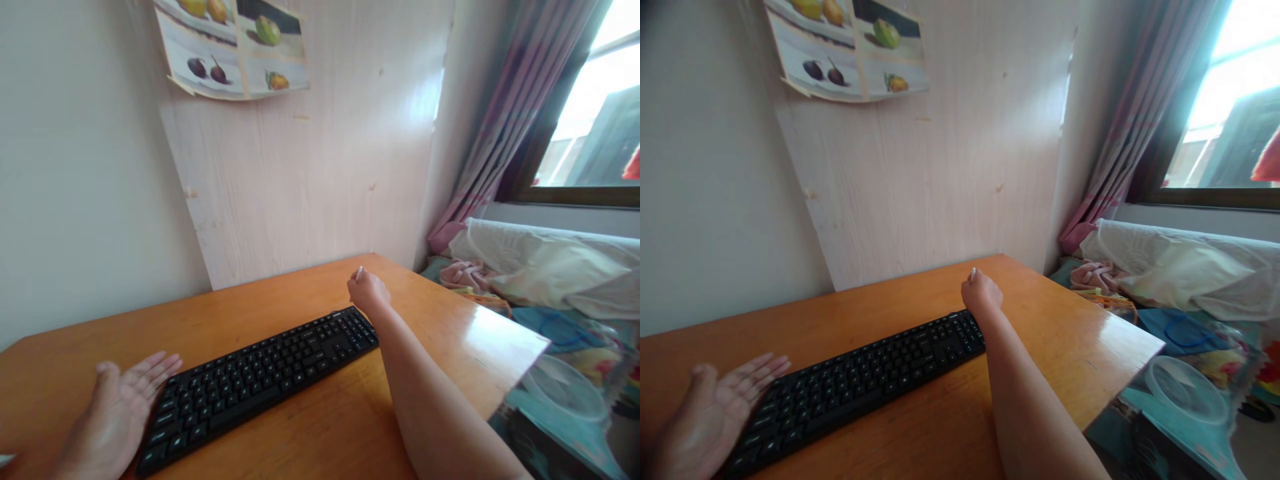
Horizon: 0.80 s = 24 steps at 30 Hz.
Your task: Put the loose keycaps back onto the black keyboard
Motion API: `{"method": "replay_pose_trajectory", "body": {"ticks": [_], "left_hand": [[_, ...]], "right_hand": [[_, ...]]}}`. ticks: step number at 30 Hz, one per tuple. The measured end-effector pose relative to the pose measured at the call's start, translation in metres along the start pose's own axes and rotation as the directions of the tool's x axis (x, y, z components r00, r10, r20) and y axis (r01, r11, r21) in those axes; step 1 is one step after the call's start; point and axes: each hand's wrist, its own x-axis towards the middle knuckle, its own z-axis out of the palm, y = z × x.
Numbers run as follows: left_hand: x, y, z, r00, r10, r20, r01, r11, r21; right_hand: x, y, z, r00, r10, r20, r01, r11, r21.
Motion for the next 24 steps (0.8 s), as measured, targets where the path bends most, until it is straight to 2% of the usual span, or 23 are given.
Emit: {"method": "replay_pose_trajectory", "body": {"ticks": [5, 8, 16, 20, 24], "left_hand": [[-0.001, 0.002, 0.002, 0.999, -0.006, -0.032, 0.006, 1.000, -0.002], [-0.002, 0.001, 0.002, 1.000, 0.001, -0.024, -0.002, 1.000, -0.006], [-0.002, 0.000, 0.003, 0.999, 0.005, -0.041, -0.007, 0.998, -0.063], [-0.005, 0.000, 0.004, 0.999, 0.012, -0.044, -0.015, 0.997, -0.076], [-0.007, 0.000, 0.004, 0.999, 0.020, -0.045, -0.023, 0.997, -0.072]], "right_hand": [[0.003, -0.002, 0.013, 0.993, -0.079, 0.089, 0.073, 0.995, 0.066], [0.003, -0.001, 0.018, 0.991, -0.075, 0.111, 0.069, 0.996, 0.058], [-0.001, 0.001, 0.003, 0.998, 0.060, 0.006, -0.059, 0.997, -0.057], [0.002, 0.001, 0.001, 0.999, 0.042, 0.005, -0.042, 0.999, -0.032], [0.004, 0.002, 0.010, 0.998, -0.020, 0.056, 0.019, 0.999, 0.030]]}}
